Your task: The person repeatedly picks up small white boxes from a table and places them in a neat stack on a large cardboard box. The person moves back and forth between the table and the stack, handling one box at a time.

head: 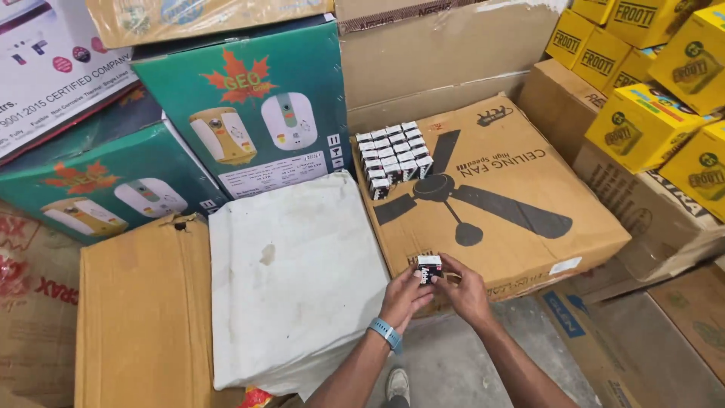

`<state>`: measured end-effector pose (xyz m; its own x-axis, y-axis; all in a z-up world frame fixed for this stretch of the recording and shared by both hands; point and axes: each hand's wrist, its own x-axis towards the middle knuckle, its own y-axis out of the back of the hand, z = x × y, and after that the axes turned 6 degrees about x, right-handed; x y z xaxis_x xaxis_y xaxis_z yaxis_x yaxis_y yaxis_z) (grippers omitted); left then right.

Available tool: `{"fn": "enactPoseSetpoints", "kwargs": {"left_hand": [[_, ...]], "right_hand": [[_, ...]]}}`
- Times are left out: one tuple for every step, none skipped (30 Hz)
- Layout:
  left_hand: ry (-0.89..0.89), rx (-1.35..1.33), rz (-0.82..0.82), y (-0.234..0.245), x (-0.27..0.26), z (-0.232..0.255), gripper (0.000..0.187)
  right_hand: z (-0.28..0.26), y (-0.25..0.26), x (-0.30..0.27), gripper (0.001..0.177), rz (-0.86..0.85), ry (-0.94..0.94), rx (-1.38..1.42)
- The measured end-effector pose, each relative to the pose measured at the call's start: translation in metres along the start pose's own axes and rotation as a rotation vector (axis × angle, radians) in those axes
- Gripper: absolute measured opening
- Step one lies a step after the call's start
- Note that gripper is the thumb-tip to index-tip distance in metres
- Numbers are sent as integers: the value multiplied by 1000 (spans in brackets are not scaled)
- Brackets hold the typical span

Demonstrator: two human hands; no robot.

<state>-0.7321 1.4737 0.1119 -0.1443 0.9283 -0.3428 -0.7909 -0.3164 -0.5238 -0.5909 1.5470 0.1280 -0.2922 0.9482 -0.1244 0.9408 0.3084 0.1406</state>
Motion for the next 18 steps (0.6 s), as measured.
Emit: {"fn": "enactPoseSetpoints", "kwargs": {"left_hand": [[23, -2, -3, 1, 9, 8, 69], [27, -7, -1, 1, 17, 14, 69], [77, -18, 6, 2, 24, 20, 58], [127, -27, 15, 2, 32, 26, 50], [128, -30, 18, 4, 43, 26, 50], [139, -24, 6, 9, 51, 26, 54], [149, -19, -7, 13, 59, 25, 58], [152, -19, -4, 15, 66, 26, 58], [151, -22, 8, 16, 73, 26, 61], [152, -28, 18, 15, 79, 26, 66], [157, -31, 20, 16, 85, 29, 66], [170, 11, 20, 18, 93, 31, 71], [182, 53, 20, 19, 100, 32, 76], [184, 50, 24, 18, 108, 35, 76], [193, 77, -2, 18, 116, 37, 79], [203, 103, -25, 18, 122, 39, 83], [207, 99, -18, 13, 123, 46, 83], [159, 103, -5, 7, 127, 54, 80]], "right_hand": [[5, -4, 16, 64, 13, -13, 4], [2, -9, 27, 64, 11, -17, 0], [-2, -14, 37, 59, 11, -51, -17], [-5, -19, 48, 55, 8, -83, -31], [-4, -22, 60, 55, 5, -86, -33], [-2, -27, 69, 51, 7, -58, -24], [0, -31, 77, 48, 10, -29, -15], [3, -34, 88, 48, 8, -33, -14], [6, -37, 98, 46, -11, -14, -51], [7, -37, 108, 45, -29, 4, -91], [2, -40, 114, 45, -29, -2, -92], [-2, -43, 122, 44, -33, 10, -123], [-7, -45, 129, 43, -36, 22, -154], [-7, -46, 139, 43, -40, 18, -156], [-7, -47, 149, 42, -37, 101, -174], [-8, -49, 157, 41, -36, 182, -192], [3, -51, 169, 41, -41, 176, -192], [12, -53, 183, 44, -17, 229, -289]]}}
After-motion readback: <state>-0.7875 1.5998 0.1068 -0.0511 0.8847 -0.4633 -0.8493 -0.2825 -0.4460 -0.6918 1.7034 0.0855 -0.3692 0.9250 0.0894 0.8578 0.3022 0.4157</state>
